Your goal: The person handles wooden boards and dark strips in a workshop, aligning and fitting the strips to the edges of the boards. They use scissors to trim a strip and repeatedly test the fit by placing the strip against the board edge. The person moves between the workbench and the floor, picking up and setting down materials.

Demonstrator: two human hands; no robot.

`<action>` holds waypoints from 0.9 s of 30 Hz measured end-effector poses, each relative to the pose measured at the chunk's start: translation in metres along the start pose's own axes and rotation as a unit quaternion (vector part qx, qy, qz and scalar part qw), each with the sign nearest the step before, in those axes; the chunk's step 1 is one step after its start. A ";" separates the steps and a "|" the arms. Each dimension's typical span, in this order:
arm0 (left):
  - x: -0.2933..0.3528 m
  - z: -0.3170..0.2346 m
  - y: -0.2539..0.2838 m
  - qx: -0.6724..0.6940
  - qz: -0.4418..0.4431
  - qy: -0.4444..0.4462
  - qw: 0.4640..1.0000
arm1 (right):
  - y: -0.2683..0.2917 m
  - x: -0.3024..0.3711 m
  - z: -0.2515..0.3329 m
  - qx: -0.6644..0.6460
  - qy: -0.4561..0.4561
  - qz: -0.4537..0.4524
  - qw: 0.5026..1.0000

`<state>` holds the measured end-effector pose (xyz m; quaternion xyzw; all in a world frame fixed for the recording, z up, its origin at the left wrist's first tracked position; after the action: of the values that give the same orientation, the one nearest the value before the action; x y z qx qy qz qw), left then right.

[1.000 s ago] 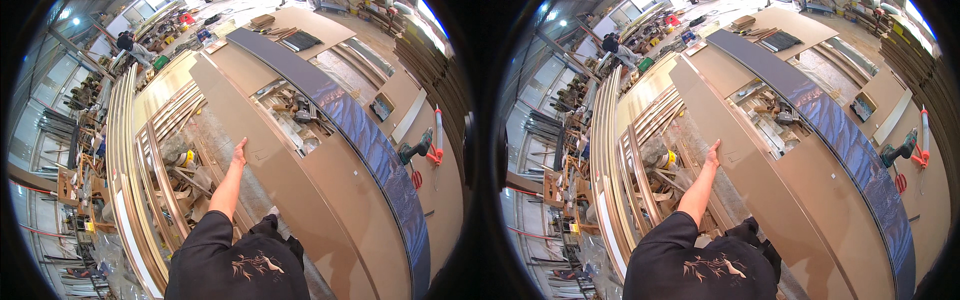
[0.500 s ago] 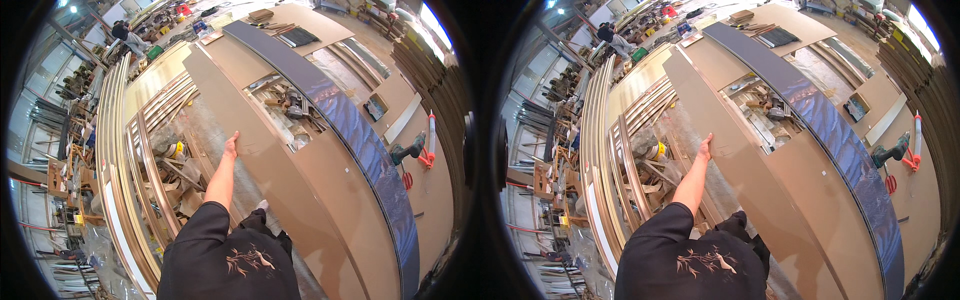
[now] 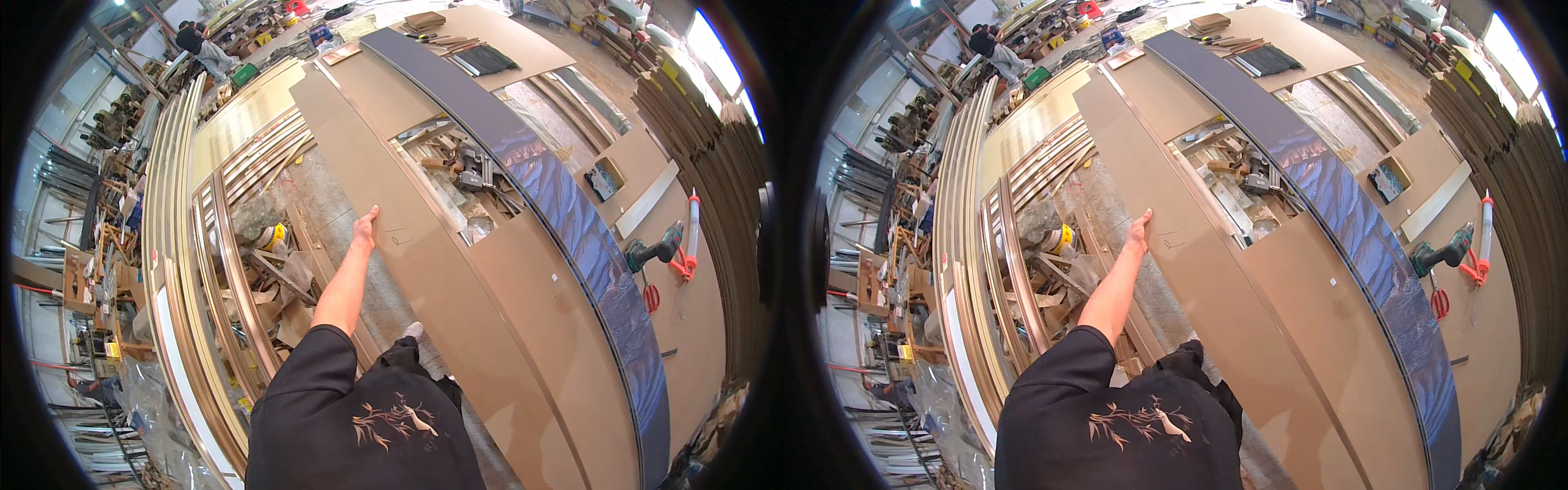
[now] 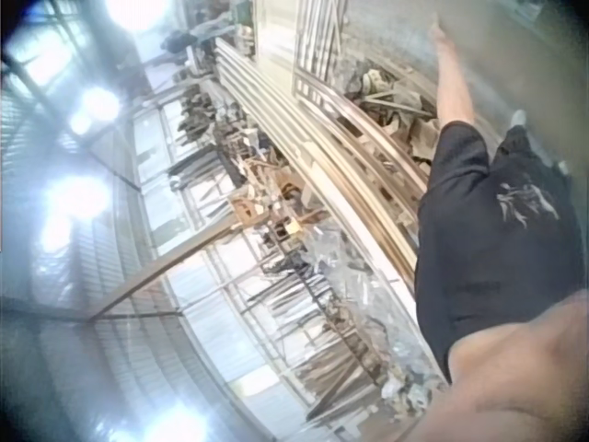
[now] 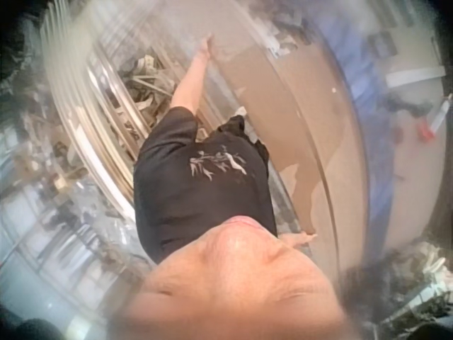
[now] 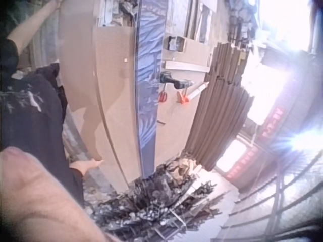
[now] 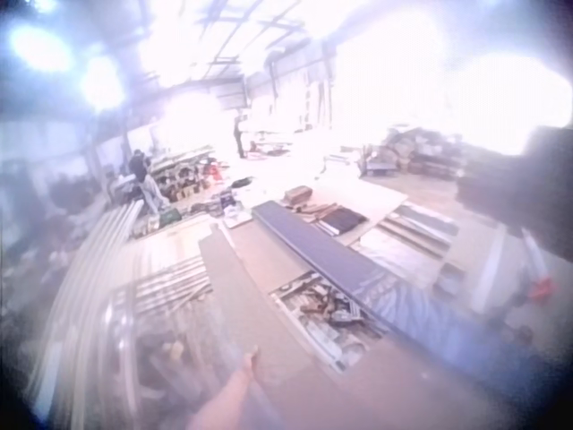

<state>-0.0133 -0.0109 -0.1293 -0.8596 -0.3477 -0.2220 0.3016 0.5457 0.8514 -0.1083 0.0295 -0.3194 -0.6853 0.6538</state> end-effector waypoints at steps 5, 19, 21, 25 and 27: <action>0.014 -0.013 -0.014 -0.020 -0.035 -0.049 0.998 | -0.003 0.002 0.008 0.002 0.008 0.001 1.000; 0.080 -0.114 -0.146 -0.423 -0.150 -0.269 0.852 | -0.038 0.007 0.040 0.032 0.026 0.027 0.999; 0.097 -0.110 -0.175 -0.392 -0.183 -0.271 0.860 | -0.037 0.006 0.044 0.036 0.029 0.024 0.999; 0.129 -0.115 -0.209 -0.411 -0.172 -0.259 0.857 | -0.039 0.002 0.050 0.046 0.035 0.022 0.998; 0.132 -0.113 -0.217 -0.418 -0.155 -0.251 0.859 | -0.033 0.000 0.051 0.049 0.038 0.019 0.998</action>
<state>-0.1038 0.0997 0.1089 -0.8664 -0.4150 -0.1674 -0.2217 0.4933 0.8701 -0.0838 0.0815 -0.3284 -0.6547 0.6759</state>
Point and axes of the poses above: each hand's wrist, its own x-axis away from the middle knuckle, its own y-axis out of the back of the hand, z = x × y, the point moved 8 cm from there along -x, towards the middle knuckle, and after that the axes turned 9 degrees about -z, right-handed, at the moved point
